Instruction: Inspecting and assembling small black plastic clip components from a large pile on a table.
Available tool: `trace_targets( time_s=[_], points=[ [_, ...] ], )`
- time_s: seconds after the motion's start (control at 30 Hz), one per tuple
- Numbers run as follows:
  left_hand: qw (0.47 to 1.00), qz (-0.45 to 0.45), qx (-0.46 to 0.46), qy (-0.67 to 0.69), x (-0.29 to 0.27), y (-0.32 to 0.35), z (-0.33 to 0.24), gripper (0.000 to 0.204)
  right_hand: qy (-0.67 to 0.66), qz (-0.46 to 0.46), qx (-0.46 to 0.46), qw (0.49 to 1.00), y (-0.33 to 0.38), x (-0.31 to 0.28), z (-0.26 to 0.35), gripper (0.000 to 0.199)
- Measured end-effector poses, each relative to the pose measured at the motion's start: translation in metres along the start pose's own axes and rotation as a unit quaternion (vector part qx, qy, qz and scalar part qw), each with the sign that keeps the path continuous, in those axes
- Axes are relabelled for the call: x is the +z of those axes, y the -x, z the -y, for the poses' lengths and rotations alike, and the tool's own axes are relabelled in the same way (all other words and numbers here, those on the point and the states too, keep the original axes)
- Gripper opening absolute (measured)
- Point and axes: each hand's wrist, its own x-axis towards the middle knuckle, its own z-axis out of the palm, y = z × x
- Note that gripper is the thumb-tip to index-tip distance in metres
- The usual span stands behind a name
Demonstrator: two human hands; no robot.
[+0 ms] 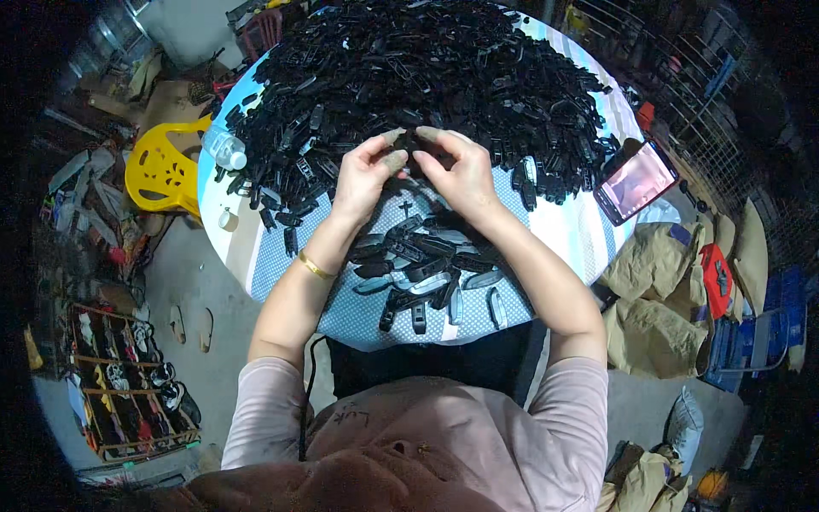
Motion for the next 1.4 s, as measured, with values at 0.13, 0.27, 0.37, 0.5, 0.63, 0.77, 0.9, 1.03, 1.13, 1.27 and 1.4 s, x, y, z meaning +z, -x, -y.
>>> trace_targets(
  time_s=[0.13, 0.27, 0.37, 0.5, 0.63, 0.77, 0.9, 1.03, 1.13, 1.27, 1.4],
  points=[
    [0.998, -0.007, 0.003, -0.065, -0.001, 0.000, -0.002, 0.032, 0.071, 0.005, -0.084, 0.994, 0.000, -0.002, -0.001, 0.025],
    [0.998, 0.008, -0.027, -0.049, -0.001, 0.001, -0.003, 0.034, 0.087, -0.011, -0.119, 0.989, 0.001, -0.001, -0.001, 0.023],
    [1.000, 0.006, -0.002, 0.022, 0.005, 0.004, -0.006, 0.032, 0.144, -0.032, -0.189, 0.971, 0.002, 0.000, -0.001, 0.021],
    [1.000, 0.001, 0.018, -0.012, 0.004, 0.006, -0.012, 0.028, 0.052, -0.021, -0.091, 0.994, 0.003, 0.006, -0.008, 0.027],
    [0.997, 0.057, 0.024, -0.038, -0.001, 0.004, -0.018, 0.025, -0.027, 0.149, 0.075, 0.986, 0.002, -0.006, -0.016, 0.028],
    [0.994, 0.075, 0.059, -0.045, -0.003, 0.007, -0.024, 0.021, 0.046, 0.123, 0.006, 0.991, 0.008, -0.003, 0.001, 0.018],
    [0.993, 0.103, 0.019, -0.057, -0.005, 0.005, -0.031, 0.022, 0.015, 0.254, 0.075, 0.964, -0.005, -0.018, -0.003, 0.024],
    [0.932, 0.254, -0.063, -0.249, -0.007, 0.011, -0.044, 0.027, 0.120, 0.282, 0.123, 0.944, -0.048, -0.072, -0.028, 0.038],
    [0.913, 0.354, -0.022, -0.203, 0.008, 0.010, -0.028, 0.032, 0.419, -0.042, 0.150, 0.894, -0.081, -0.123, -0.101, 0.034],
    [0.905, 0.150, 0.165, -0.362, 0.004, 0.000, 0.005, 0.025, 0.578, -0.104, 0.189, 0.787, -0.091, -0.135, -0.147, 0.039],
    [0.810, 0.094, 0.268, -0.513, -0.003, -0.005, 0.026, 0.024, 0.600, -0.059, 0.215, 0.768, -0.096, -0.133, -0.147, 0.035]
  ],
)
